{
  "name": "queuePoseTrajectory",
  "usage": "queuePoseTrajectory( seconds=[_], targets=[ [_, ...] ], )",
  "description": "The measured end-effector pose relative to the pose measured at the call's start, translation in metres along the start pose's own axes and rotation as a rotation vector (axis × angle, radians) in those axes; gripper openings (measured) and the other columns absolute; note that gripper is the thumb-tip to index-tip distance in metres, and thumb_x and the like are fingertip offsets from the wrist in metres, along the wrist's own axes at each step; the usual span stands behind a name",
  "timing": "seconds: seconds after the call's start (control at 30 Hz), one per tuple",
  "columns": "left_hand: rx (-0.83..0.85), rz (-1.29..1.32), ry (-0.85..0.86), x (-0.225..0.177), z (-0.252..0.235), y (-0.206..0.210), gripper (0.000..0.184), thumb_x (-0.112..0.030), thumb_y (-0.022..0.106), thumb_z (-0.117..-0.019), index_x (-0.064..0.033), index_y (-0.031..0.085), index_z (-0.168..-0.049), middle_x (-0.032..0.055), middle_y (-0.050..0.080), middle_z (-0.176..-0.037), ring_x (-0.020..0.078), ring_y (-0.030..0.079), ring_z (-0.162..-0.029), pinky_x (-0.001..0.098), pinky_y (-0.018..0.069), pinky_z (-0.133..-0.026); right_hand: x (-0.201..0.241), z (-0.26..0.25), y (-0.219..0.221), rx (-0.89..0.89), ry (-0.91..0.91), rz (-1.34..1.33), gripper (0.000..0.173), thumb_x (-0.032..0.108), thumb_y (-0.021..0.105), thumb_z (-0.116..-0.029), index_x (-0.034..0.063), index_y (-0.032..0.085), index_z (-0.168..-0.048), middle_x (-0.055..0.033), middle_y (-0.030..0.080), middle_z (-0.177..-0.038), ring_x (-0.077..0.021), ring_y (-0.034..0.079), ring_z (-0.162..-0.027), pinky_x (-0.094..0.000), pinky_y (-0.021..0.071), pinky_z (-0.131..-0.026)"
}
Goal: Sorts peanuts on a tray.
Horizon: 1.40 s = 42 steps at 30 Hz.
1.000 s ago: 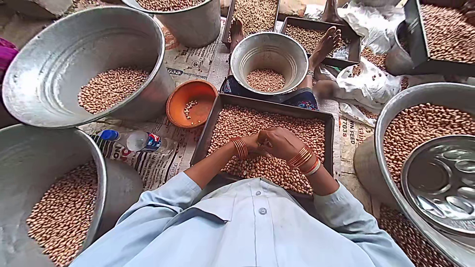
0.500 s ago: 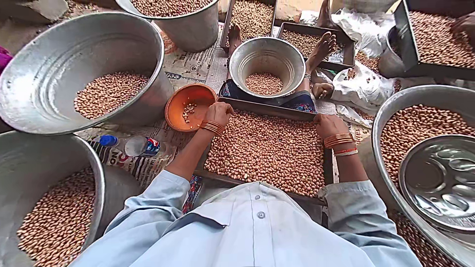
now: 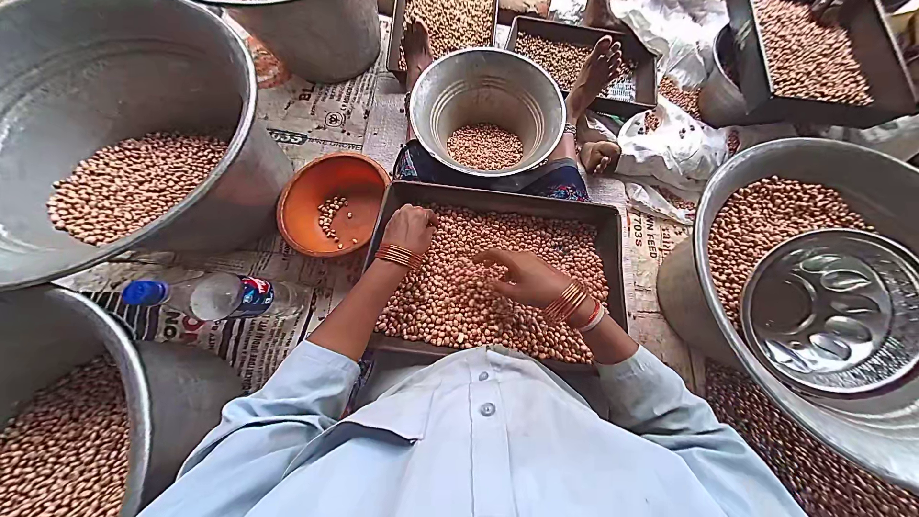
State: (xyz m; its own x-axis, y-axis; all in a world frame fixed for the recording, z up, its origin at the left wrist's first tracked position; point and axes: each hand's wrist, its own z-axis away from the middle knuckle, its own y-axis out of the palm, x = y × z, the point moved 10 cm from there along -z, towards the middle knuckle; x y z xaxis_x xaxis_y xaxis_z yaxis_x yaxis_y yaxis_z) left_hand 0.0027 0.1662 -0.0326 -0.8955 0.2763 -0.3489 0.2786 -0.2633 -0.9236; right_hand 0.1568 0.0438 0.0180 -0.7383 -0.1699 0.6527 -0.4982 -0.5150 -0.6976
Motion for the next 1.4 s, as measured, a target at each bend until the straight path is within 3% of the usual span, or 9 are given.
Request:
queuePoseTrajectory(
  seconds=[0.17,0.4,0.5,0.67,0.9,1.03,1.23,1.33,1.4],
  targets=[
    [-0.019,-0.057,0.001,0.003,0.002,0.003,0.019,-0.011,0.063,-0.1003,-0.0004,0.075,-0.111,0.0234,0.072,-0.114,0.0424,0.065,-0.117,0.0571,0.0494,-0.103,-0.055,0.009,-0.1,-0.432,0.209,0.297,0.017,0.012,0.063,-0.0975,0.0093,0.076,-0.108,-0.015,0.075,-0.104,-0.0365,0.072,-0.099,-0.0611,0.0553,-0.083],
    [-0.118,0.294,-0.076,0.017,0.004,-0.018,0.017,-0.021,0.071,-0.0979,-0.0077,0.078,-0.107,0.0171,0.076,-0.106,0.0346,0.072,-0.104,0.0598,0.0519,-0.097,-0.126,0.022,-0.094,-0.325,0.515,0.454,0.014,0.02,0.07,-0.0936,0.0142,0.079,-0.103,-0.0182,0.076,-0.1,-0.0428,0.072,-0.095,-0.0664,0.0529,-0.075],
    [-0.112,0.674,-0.104,0.012,0.008,-0.024,0.013,-0.009,0.061,-0.1015,-0.0019,0.067,-0.111,0.0114,0.072,-0.096,0.0157,0.071,-0.076,0.0371,0.0618,-0.075,-0.129,0.017,-0.083,-0.32,0.467,0.448,0.012,0.016,0.069,-0.0938,0.0103,0.077,-0.101,-0.0198,0.075,-0.099,-0.044,0.071,-0.094,-0.0653,0.0521,-0.074],
    [0.053,0.418,0.11,-0.061,0.029,-0.001,0.014,-0.012,0.065,-0.0998,-0.0071,0.071,-0.111,0.0073,0.061,-0.073,0.0195,0.055,-0.062,0.0431,0.0485,-0.064,-0.132,0.017,-0.082,-0.3,0.488,0.455,0.015,0.021,0.071,-0.0941,0.0123,0.078,-0.103,-0.0182,0.076,-0.102,-0.0412,0.072,-0.098,-0.0638,0.0526,-0.077],
    [0.151,0.084,0.324,-0.118,0.048,0.045,0.02,-0.015,0.065,-0.1003,-0.0079,0.076,-0.115,0.0165,0.074,-0.114,0.0353,0.072,-0.107,0.0569,0.0553,-0.094,-0.145,0.023,-0.083,-0.314,0.457,0.318,0.022,0.029,0.074,-0.092,0.0097,0.075,-0.103,-0.0184,0.074,-0.097,-0.0414,0.071,-0.094,-0.0638,0.0519,-0.075],
    [0.201,0.018,0.285,-0.123,0.048,0.053,0.021,-0.017,0.063,-0.1011,-0.0083,0.074,-0.117,0.0167,0.073,-0.117,0.0366,0.071,-0.108,0.0588,0.0553,-0.091,-0.135,0.029,-0.104,-0.563,0.26,0.025,0.024,0.014,0.066,-0.0882,0.0061,0.067,-0.111,-0.0138,0.069,-0.087,-0.0334,0.068,-0.081,-0.0577,0.0522,-0.07],
    [0.184,0.212,0.263,-0.111,0.044,0.043,0.02,-0.017,0.066,-0.0971,-0.0055,0.073,-0.113,0.0152,0.071,-0.089,0.0315,0.069,-0.08,0.0544,0.0558,-0.076,-0.077,0.005,-0.037,-0.025,-0.005,0.123,0.019,0.025,0.077,-0.0925,0.0103,0.076,-0.104,-0.013,0.073,-0.088,-0.0315,0.07,-0.083,-0.0573,0.0544,-0.079],
    [0.098,0.693,0.125,-0.062,0.025,0.015,0.017,-0.006,0.053,-0.0975,-0.0012,0.064,-0.109,0.0045,0.058,-0.075,0.011,0.05,-0.058,0.0307,0.044,-0.056,-0.071,0.003,-0.008,0.113,0.012,0.205,0.023,0.03,0.08,-0.0896,0.0115,0.076,-0.103,-0.0134,0.073,-0.092,-0.0346,0.07,-0.09,-0.0597,0.0533,-0.08],
    [0.038,0.855,0.096,-0.035,0.016,-0.001,0.027,-0.007,0.041,-0.093,-0.0039,0.064,-0.107,-0.0007,0.062,-0.079,0.0046,0.056,-0.059,0.0221,0.0481,-0.054,-0.077,0.001,0.005,0.148,0.041,0.235,0.023,0.032,0.081,-0.0887,0.0131,0.076,-0.102,-0.0117,0.074,-0.094,-0.0337,0.07,-0.092,-0.059,0.0541,-0.081]
  ],
)
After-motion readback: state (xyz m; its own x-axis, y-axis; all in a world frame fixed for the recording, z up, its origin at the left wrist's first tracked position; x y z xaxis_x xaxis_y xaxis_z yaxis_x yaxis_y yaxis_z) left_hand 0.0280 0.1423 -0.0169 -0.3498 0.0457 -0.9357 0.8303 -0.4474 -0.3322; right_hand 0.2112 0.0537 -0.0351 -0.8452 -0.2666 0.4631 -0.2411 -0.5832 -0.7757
